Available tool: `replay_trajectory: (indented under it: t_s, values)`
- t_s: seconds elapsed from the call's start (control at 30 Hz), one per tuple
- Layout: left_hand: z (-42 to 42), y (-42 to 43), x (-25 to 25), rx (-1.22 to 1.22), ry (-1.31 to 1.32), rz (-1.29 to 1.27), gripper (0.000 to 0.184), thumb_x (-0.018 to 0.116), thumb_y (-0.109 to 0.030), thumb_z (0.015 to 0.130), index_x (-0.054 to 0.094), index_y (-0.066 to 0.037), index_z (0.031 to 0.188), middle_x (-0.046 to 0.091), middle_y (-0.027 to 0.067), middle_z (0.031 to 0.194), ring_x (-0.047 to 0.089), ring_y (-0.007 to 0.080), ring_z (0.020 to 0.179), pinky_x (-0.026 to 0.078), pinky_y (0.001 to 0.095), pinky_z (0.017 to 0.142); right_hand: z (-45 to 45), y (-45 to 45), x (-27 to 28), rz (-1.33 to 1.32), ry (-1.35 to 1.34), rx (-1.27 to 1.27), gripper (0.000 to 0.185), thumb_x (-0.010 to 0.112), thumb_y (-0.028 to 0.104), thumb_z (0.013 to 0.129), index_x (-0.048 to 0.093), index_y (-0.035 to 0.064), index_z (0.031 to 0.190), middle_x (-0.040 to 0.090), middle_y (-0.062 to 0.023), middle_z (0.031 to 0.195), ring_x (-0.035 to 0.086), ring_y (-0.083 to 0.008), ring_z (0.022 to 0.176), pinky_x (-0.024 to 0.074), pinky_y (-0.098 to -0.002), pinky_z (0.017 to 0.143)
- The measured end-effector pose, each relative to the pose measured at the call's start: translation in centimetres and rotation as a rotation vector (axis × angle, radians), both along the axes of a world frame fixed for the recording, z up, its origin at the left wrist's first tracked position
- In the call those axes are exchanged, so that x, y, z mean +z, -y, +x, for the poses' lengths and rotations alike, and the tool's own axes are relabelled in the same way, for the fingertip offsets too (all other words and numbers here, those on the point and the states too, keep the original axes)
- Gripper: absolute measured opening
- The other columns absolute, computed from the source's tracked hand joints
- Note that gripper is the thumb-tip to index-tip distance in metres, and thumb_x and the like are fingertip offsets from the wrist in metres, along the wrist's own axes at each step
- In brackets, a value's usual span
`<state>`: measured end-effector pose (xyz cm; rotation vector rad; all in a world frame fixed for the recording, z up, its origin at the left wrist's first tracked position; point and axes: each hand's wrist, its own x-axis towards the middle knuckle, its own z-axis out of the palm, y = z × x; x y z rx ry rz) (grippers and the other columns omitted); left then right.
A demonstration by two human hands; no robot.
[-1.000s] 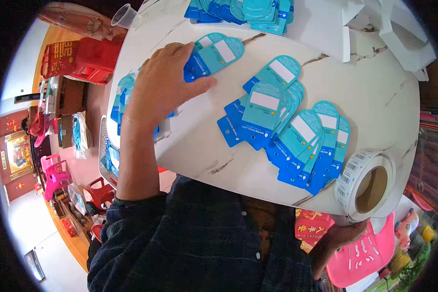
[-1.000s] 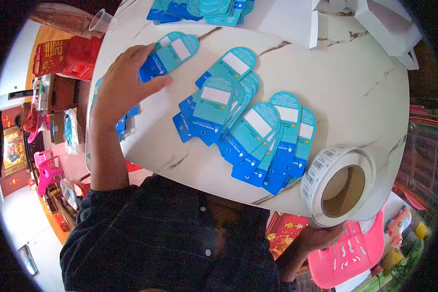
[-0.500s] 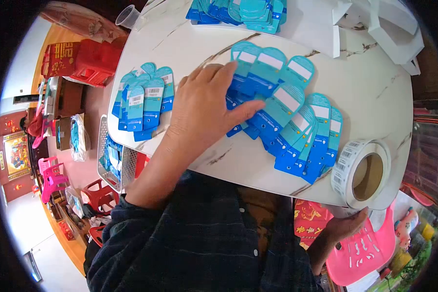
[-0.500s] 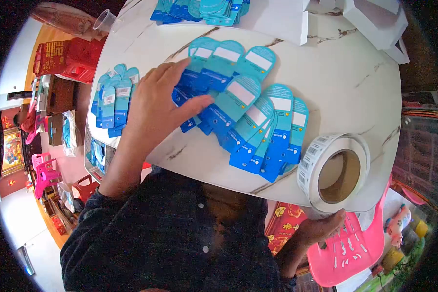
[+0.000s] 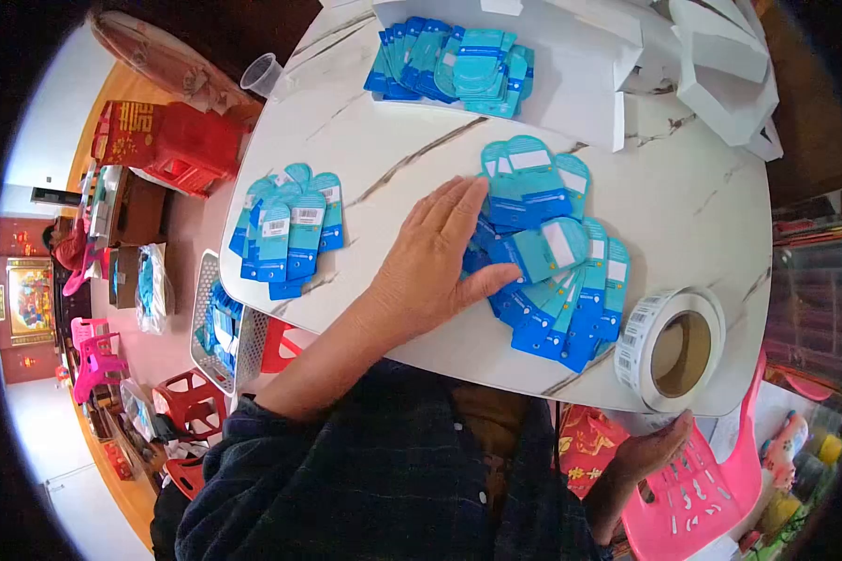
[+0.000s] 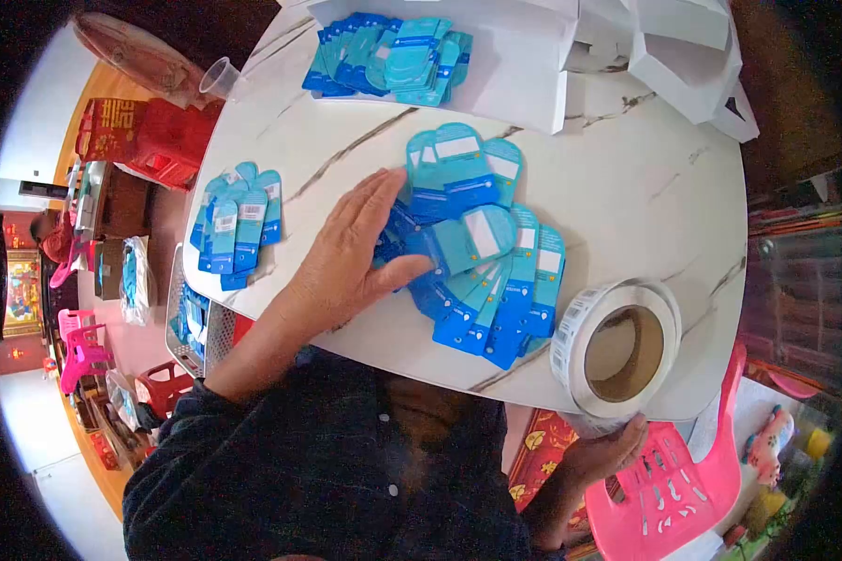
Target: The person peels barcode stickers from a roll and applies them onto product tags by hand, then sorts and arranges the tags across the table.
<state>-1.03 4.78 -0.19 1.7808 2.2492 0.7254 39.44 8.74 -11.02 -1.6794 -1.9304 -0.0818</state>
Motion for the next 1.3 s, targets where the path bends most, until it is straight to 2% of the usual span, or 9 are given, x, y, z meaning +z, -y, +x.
replay_trajectory:
  t_s: [0.33, 0.47, 0.57, 0.63, 0.7, 0.73, 0.8, 1.13, 1.3]
  values:
    - [2.8, 2.1, -0.7, -0.072, -0.083, 0.045, 0.091, 0.072, -0.055, 0.084, 0.036, -0.004, 0.151, 0.033, 0.0261, 0.153, 0.034, 0.0445, 0.140, 0.024, 0.0544, 0.116, -0.9, -0.4, 1.5, -0.091, 0.020, -0.005, 0.031, 0.059, 0.013, 0.096, 0.057, 0.0006, 0.123, 0.062, -0.0187, 0.118, 0.059, -0.0306, 0.105, 0.0483, -0.0419, 0.091]
    - [4.5, 0.6, -1.4, -0.031, -0.194, 0.058, 0.095, 0.074, -0.057, 0.081, 0.037, -0.003, 0.150, 0.033, 0.0266, 0.153, 0.032, 0.0447, 0.141, 0.021, 0.0587, 0.115, -2.6, -0.2, 3.8, -0.445, -1.113, 0.117, 0.023, 0.055, 0.009, 0.095, 0.060, -0.0001, 0.116, 0.063, -0.0140, 0.112, 0.058, -0.0229, 0.101, 0.0478, -0.0357, 0.086]
    - [4.8, -0.6, -1.9, -0.046, -0.222, 0.047, 0.094, 0.074, -0.056, 0.081, 0.038, -0.003, 0.149, 0.033, 0.0263, 0.153, 0.032, 0.0446, 0.141, 0.021, 0.0577, 0.115, -1.7, 1.5, 3.1, -0.361, -0.621, 0.190, 0.022, 0.056, 0.005, 0.091, 0.063, -0.0005, 0.110, 0.064, -0.0108, 0.108, 0.057, -0.0179, 0.097, 0.0471, -0.0312, 0.085]
    - [5.1, -1.3, -2.2, -0.059, -0.253, 0.039, 0.093, 0.074, -0.055, 0.082, 0.039, -0.002, 0.149, 0.034, 0.0261, 0.153, 0.032, 0.0445, 0.141, 0.021, 0.0567, 0.115, -3.0, 2.0, 4.8, -0.585, -1.624, 0.170, 0.025, 0.068, 0.008, 0.084, 0.061, -0.0018, 0.106, 0.065, -0.0156, 0.102, 0.060, -0.0263, 0.095, 0.0476, -0.0346, 0.085]
    - [5.4, -1.2, -1.9, -0.020, -0.221, 0.064, 0.089, 0.073, -0.053, 0.083, 0.040, -0.001, 0.148, 0.034, 0.0256, 0.153, 0.033, 0.0436, 0.141, 0.021, 0.0560, 0.115, -2.6, 2.4, 5.1, -0.334, -0.377, 0.289, 0.024, 0.063, 0.004, 0.085, 0.062, -0.0006, 0.108, 0.066, -0.0158, 0.108, 0.060, -0.0249, 0.095, 0.0473, -0.0355, 0.089]
    - [5.3, -1.1, -1.4, -0.015, -0.280, 0.081, 0.085, 0.073, -0.050, 0.085, 0.041, -0.001, 0.147, 0.036, 0.0245, 0.152, 0.033, 0.0417, 0.141, 0.022, 0.0543, 0.116, -2.9, 2.5, 5.5, -0.346, -0.366, 0.242, 0.024, 0.063, 0.004, 0.085, 0.062, -0.0006, 0.108, 0.066, -0.0158, 0.108, 0.060, -0.0249, 0.095, 0.0473, -0.0355, 0.089]
    - [5.1, -0.3, -1.2, -0.027, -0.285, 0.110, 0.080, 0.073, -0.046, 0.087, 0.043, -0.002, 0.147, 0.036, 0.0230, 0.153, 0.032, 0.0399, 0.143, 0.023, 0.0530, 0.115, -4.3, 2.8, 6.3, -0.554, -1.632, 0.267, 0.029, 0.058, -0.004, 0.082, 0.063, -0.0001, 0.111, 0.068, -0.0132, 0.107, 0.063, -0.0206, 0.095, 0.0496, -0.0319, 0.090]
    - [9.3, 1.3, 1.8, -0.304, -0.112, 0.278, 0.054, 0.075, -0.019, 0.084, 0.059, -0.005, 0.134, 0.049, 0.0158, 0.145, 0.044, 0.0367, 0.136, 0.038, 0.0443, 0.108, -7.0, 3.2, 8.6, -0.572, -1.895, 0.379, 0.040, 0.064, -0.014, 0.082, 0.058, 0.0002, 0.119, 0.066, -0.0116, 0.111, 0.062, -0.0190, 0.101, 0.0480, -0.0307, 0.094]
    - [12.0, -0.8, 2.4, -0.728, -0.054, 0.432, 0.045, 0.076, -0.021, 0.081, 0.067, -0.011, 0.124, 0.055, 0.0152, 0.141, 0.044, 0.0323, 0.137, 0.037, 0.0448, 0.112, -6.5, 3.5, 8.7, -0.612, -1.881, 0.428, 0.037, 0.062, -0.014, 0.084, 0.060, 0.0010, 0.118, 0.065, -0.0101, 0.110, 0.060, -0.0180, 0.102, 0.0464, -0.0292, 0.094]
